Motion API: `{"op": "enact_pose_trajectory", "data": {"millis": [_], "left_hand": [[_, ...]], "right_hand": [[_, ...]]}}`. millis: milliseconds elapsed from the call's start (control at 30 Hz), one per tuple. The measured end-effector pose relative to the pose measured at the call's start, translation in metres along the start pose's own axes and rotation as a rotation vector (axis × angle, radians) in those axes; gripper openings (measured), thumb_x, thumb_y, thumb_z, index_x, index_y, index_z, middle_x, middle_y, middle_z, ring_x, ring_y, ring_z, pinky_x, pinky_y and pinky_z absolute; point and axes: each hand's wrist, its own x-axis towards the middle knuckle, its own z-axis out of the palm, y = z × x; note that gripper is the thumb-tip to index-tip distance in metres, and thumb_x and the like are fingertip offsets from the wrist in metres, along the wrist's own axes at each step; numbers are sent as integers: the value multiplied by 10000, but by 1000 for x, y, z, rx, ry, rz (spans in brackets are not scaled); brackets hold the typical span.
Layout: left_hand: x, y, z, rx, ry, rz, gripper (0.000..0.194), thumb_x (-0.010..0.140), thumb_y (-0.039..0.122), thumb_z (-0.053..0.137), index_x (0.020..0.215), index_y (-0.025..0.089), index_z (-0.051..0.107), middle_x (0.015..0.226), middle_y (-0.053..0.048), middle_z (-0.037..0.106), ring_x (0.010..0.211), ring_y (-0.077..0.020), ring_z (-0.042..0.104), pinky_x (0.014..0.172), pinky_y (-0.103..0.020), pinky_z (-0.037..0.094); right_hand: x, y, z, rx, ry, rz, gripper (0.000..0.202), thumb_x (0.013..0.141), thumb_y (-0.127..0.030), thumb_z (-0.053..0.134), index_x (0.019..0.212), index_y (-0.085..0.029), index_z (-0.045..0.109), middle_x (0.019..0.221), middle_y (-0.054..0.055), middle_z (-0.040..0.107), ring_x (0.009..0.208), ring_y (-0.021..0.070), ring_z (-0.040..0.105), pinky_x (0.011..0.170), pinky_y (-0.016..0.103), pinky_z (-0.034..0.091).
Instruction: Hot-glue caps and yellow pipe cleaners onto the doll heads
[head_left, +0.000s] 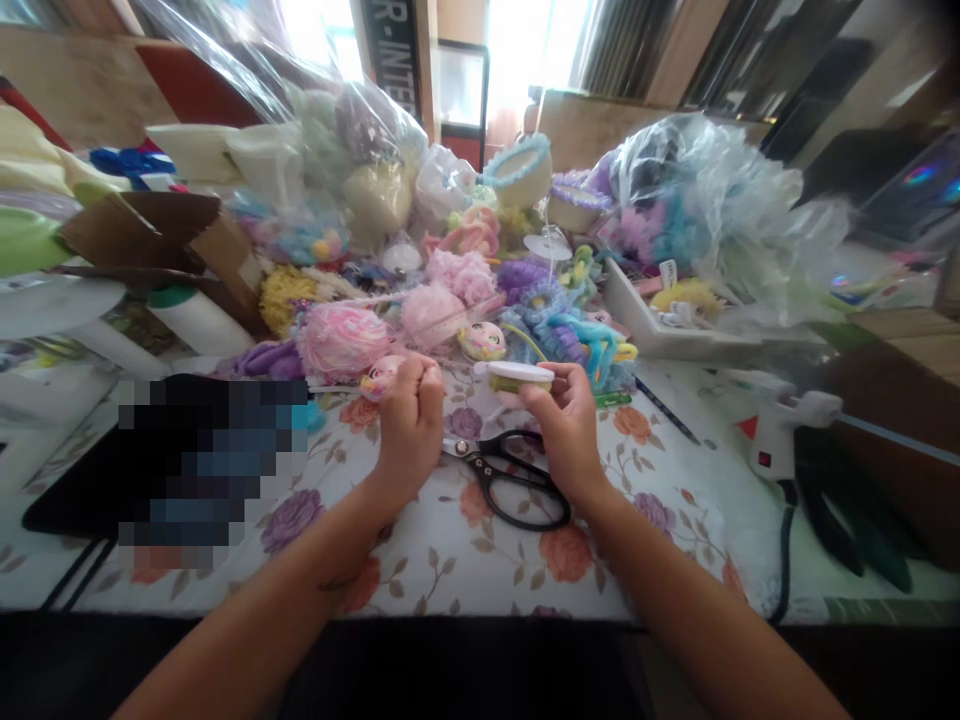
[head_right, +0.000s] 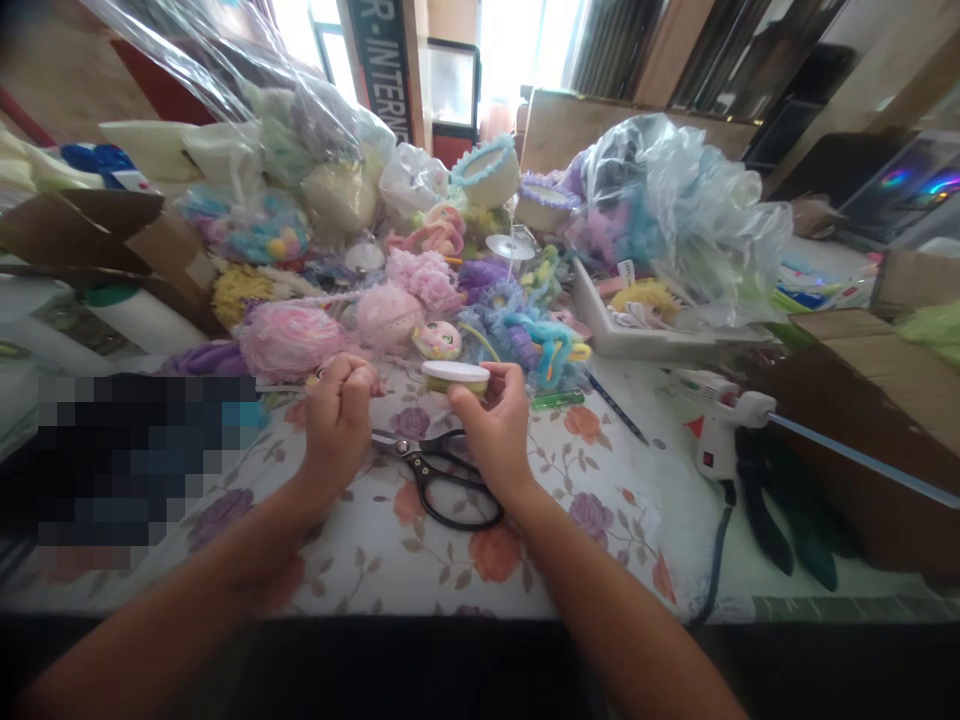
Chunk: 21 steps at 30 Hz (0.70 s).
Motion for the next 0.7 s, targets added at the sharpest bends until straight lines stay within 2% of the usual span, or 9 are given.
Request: {"op": "enact_pose_trajectory", "data": {"millis": [100, 233, 400, 500, 633, 700], "left_hand": [[4, 3, -5, -105, -72, -55, 280, 895, 199, 439, 649, 182, 571, 659, 8, 600, 665, -127, 566, 660, -248, 443], [6, 12, -8, -225, -233, -158, 165, 841, 257, 610, 797, 178, 748, 826, -16, 751, 782, -153, 662, 709, -240, 500], [4, 12, -7, -330, -269, -217, 123, 744, 284, 739, 787, 174, 772, 793, -25, 761, 758, -167, 669, 709, -254, 519], [4, 8, -5, -338, -286, -234, 162, 787, 316, 697, 802, 171, 766, 784, -30, 749, 726, -150, 643, 678, -242, 507], [5, 7, -4, -440, -310, -258, 222, 877, 294, 563, 826, 161, 733, 846, -39, 728, 808, -147, 637, 716, -235, 512], [5, 8, -3, -510, -322, -284, 229, 886, 281, 537, 782, 159, 702, 787, -27, 696, 774, -137, 623, 704, -230, 508]], "right_hand": [[9, 2, -6, 161, 44, 47, 289, 751, -323, 671, 954, -218, 496, 919, 15, 673, 866, 205, 693, 857, 407, 550], [16, 3, -9, 278, 52, 76, 233, 777, -304, 650, 912, -223, 478, 909, 24, 700, 836, 217, 727, 888, 433, 554], [13, 3, -7, 283, 46, 109, 248, 764, -301, 673, 917, -211, 500, 904, 24, 708, 841, 220, 730, 899, 438, 555], [12, 5, -7, 267, 51, 130, 254, 759, -295, 673, 930, -205, 508, 906, 24, 709, 851, 223, 726, 900, 446, 554], [12, 8, -7, 254, 43, 131, 253, 764, -297, 674, 935, -205, 511, 913, 28, 711, 862, 225, 723, 899, 440, 556], [12, 9, -8, 253, 36, 132, 252, 769, -299, 677, 939, -204, 518, 924, 33, 713, 869, 227, 724, 901, 439, 555]]}}
